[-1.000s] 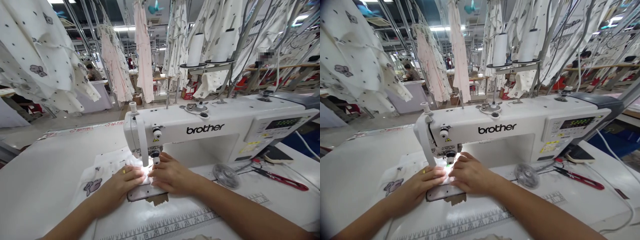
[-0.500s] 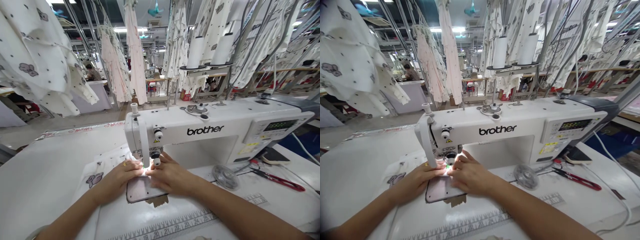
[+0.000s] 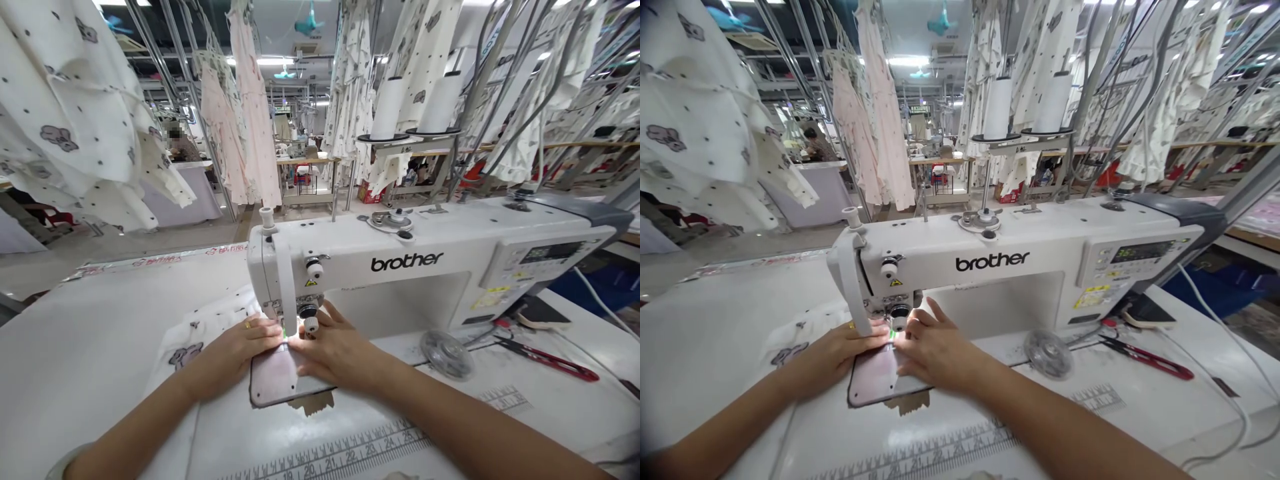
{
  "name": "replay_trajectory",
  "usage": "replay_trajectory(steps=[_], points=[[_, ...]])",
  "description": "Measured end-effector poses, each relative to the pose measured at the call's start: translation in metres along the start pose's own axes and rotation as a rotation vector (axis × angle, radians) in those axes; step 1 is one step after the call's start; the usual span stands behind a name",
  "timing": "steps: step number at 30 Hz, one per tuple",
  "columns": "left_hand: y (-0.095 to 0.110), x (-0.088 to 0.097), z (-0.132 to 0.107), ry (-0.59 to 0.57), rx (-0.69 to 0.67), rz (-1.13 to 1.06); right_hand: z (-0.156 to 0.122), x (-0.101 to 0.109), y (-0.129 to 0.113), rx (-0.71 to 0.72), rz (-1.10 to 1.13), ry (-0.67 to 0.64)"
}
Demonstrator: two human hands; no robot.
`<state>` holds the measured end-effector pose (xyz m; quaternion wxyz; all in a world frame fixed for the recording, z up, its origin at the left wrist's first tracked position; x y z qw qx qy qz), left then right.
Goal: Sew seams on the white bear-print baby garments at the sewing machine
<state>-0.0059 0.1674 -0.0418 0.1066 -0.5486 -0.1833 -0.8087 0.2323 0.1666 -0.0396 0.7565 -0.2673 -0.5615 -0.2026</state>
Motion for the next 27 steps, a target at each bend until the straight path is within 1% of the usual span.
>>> replay_trajectory(steps=[5,12,22,25,27], points=[[-0.007,0.000,0.004,-0.028,0.069,0.031,0.000,-0.001,0.003,-0.020,0.024,0.005],[-0.007,0.000,0.005,-0.074,0.103,0.052,0.001,-0.005,0.009,-0.019,0.084,0.043],[-0.003,0.000,0.002,-0.045,0.124,0.023,0.001,-0.003,0.010,0.007,0.121,0.058],[-0.010,-0.002,-0.002,-0.072,0.156,0.004,0.001,-0.004,0.010,0.003,0.121,0.047],[-0.023,0.000,-0.007,-0.095,0.192,-0.001,0.002,-0.003,0.010,0.003,0.122,0.045]])
Point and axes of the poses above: each hand's wrist, its own z-axis towards the middle knuckle, its own x-axis out of the back of the hand, y = z × x, the point moved 2 cm from there along z, towards the middle knuckle, and after that the axes turned 8 degrees about -x, right-handed, at the moved point
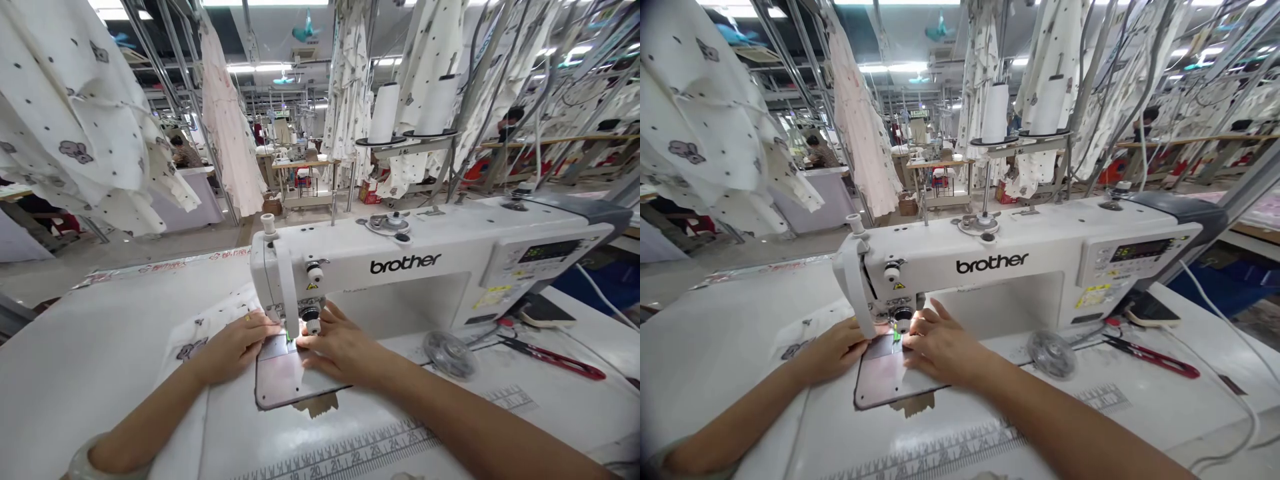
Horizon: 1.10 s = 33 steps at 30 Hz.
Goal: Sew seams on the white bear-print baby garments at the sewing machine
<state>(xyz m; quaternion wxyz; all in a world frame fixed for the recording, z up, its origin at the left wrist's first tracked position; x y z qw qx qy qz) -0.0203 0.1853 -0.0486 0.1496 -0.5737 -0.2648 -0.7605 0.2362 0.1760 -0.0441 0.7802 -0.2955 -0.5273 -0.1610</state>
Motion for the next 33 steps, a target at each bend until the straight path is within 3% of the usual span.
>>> replay_trajectory(steps=[6,9,11,13,17,20,24,28,30,33], points=[[-0.076,0.033,-0.021,-0.006,0.242,0.053,0.000,0.002,0.002,-0.004,-0.011,0.033],[-0.095,0.053,-0.033,-0.018,0.407,0.067,-0.001,0.002,0.002,0.014,-0.014,0.059],[-0.084,0.059,-0.036,-0.029,0.489,0.064,-0.002,0.002,0.001,0.042,-0.001,0.067],[-0.056,0.056,-0.033,-0.044,0.525,0.036,-0.002,0.002,-0.002,0.084,0.010,0.070],[0.019,0.025,-0.019,-0.094,0.552,-0.167,-0.004,0.003,-0.016,0.191,0.027,0.097],[0.051,0.003,-0.006,-0.044,0.589,-0.194,-0.006,0.003,-0.026,0.281,0.069,0.067],[0.055,-0.012,0.009,-0.004,0.588,-0.205,-0.007,0.002,-0.029,0.304,0.144,-0.048],[0.053,-0.010,0.013,0.032,0.581,-0.163,-0.007,0.001,-0.028,0.272,0.165,-0.045],[0.059,-0.004,0.010,0.057,0.468,-0.098,-0.007,0.000,-0.028,0.277,0.166,-0.027],[0.075,0.004,0.000,0.034,0.102,0.036,-0.007,0.000,-0.030,0.298,0.152,-0.029]])
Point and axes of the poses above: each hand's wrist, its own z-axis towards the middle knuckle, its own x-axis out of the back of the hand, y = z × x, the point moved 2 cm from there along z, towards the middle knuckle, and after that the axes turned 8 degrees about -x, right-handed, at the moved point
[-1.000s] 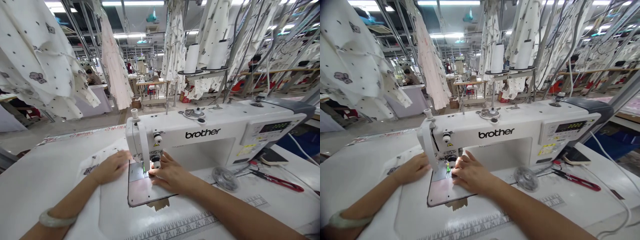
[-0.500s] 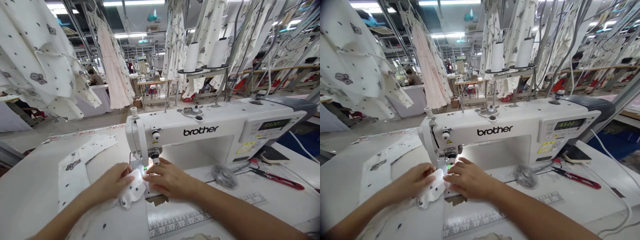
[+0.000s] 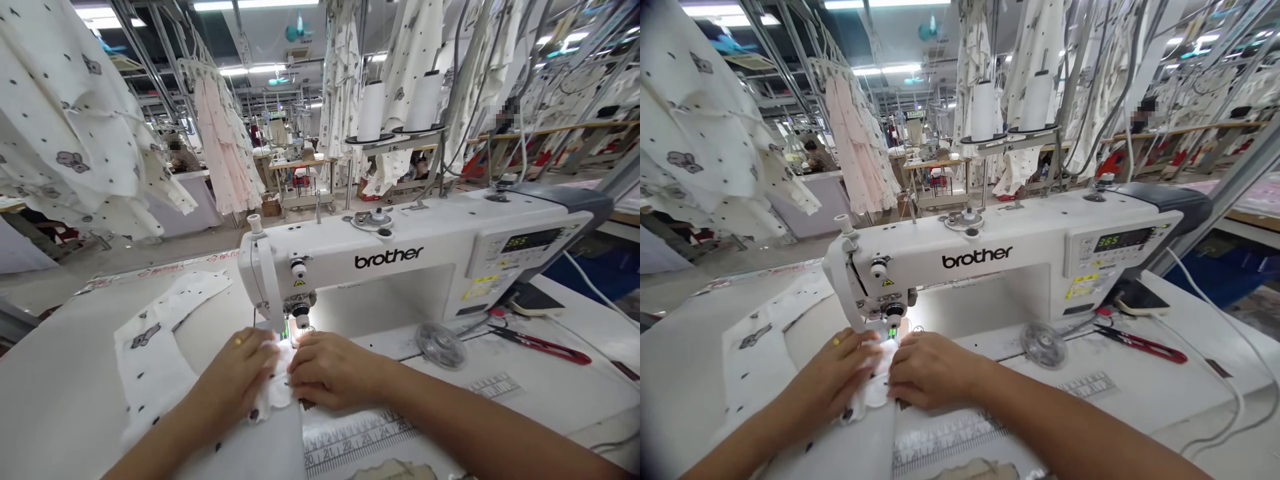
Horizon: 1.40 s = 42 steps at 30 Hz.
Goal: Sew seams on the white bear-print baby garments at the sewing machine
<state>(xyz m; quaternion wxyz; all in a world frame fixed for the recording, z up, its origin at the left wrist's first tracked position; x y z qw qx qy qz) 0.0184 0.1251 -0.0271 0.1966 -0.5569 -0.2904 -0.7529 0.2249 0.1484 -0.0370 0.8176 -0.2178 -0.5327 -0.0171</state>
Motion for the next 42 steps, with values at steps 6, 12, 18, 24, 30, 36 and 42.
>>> replay_trajectory(steps=[6,12,18,24,30,36,42], points=[[0.003,-0.014,-0.017,0.005,-0.172,0.118,0.001,0.000,0.002,-0.073,-0.079,0.014],[-0.015,-0.023,-0.013,0.041,-0.197,0.128,0.001,-0.002,0.012,-0.237,-0.116,0.086],[-0.021,-0.018,-0.009,0.015,-0.198,0.122,0.002,-0.002,0.015,-0.170,-0.157,0.071],[-0.024,-0.024,-0.010,0.018,-0.168,0.155,0.005,-0.001,0.015,-0.208,-0.113,0.031],[-0.024,-0.025,-0.007,0.053,-0.190,0.177,0.003,0.001,0.014,-0.226,-0.134,0.027],[-0.022,-0.019,-0.006,0.045,-0.193,0.182,0.001,0.005,0.011,-0.172,-0.153,-0.001],[-0.016,-0.016,-0.013,0.015,-0.296,0.193,0.001,0.006,0.010,-0.162,-0.195,0.007]])
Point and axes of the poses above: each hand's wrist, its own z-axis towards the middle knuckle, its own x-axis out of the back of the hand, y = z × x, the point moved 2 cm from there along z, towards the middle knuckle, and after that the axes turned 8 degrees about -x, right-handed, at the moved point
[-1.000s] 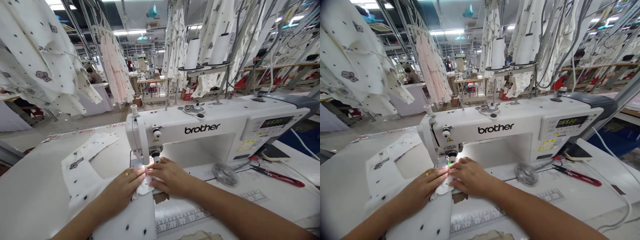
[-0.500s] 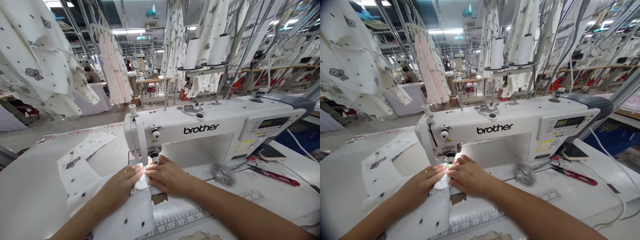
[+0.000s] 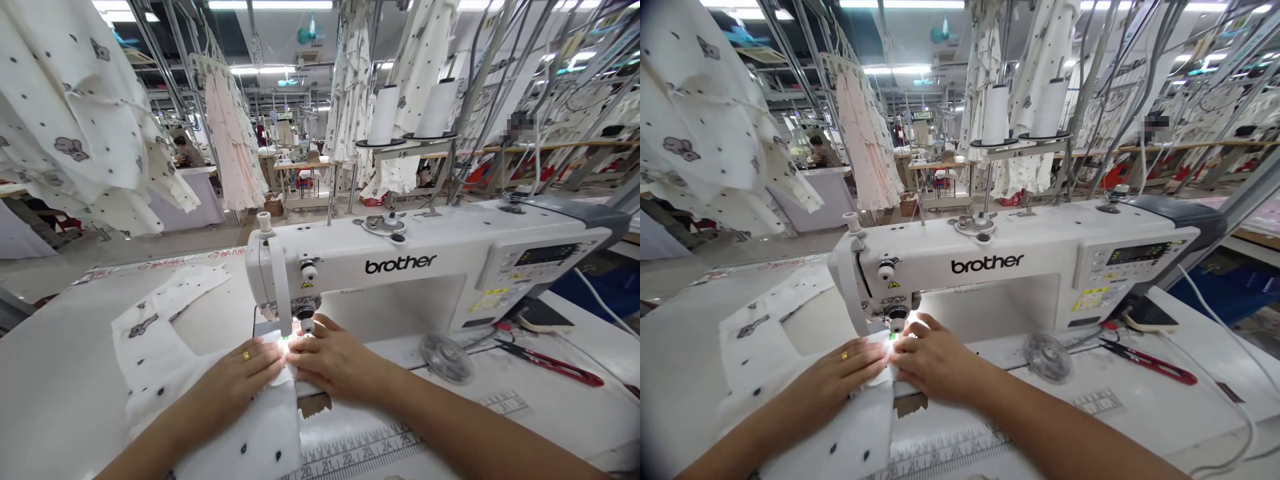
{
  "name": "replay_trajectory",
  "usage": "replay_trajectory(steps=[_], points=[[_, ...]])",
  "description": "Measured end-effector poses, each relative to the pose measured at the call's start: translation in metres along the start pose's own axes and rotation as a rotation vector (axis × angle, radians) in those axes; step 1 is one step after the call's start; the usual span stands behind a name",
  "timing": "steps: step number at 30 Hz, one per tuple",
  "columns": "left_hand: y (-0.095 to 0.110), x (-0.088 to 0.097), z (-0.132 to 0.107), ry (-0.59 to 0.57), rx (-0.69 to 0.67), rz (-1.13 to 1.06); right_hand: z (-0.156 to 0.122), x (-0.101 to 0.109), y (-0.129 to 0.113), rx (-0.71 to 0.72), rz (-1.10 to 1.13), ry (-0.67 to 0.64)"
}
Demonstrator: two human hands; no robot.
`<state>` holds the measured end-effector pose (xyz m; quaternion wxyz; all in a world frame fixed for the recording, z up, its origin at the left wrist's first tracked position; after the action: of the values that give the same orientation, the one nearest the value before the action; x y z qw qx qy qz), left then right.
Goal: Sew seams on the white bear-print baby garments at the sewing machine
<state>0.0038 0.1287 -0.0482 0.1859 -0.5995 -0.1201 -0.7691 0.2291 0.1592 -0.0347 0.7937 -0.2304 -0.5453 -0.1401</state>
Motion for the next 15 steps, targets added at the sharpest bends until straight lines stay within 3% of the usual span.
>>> replay_trajectory(steps=[8,11,15], points=[[-0.026,-0.006,0.004,0.066,0.015,-0.007,0.001,-0.001,0.003,-0.146,-0.127,-0.043],[-0.030,-0.005,0.007,0.043,0.020,0.038,0.000,0.000,0.006,-0.124,-0.091,-0.015],[-0.020,0.005,0.009,0.030,0.009,0.032,-0.002,0.002,0.008,-0.053,-0.019,0.014]])
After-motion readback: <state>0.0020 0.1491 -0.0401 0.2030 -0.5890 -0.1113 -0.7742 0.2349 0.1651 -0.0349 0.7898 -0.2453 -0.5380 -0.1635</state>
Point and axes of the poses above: each hand's wrist, its own z-axis towards the middle knuckle, its own x-axis out of the back of the hand, y = z × x, the point moved 2 cm from there along z, towards the middle knuckle, and after that the axes turned 8 degrees about -x, right-handed, at the moved point
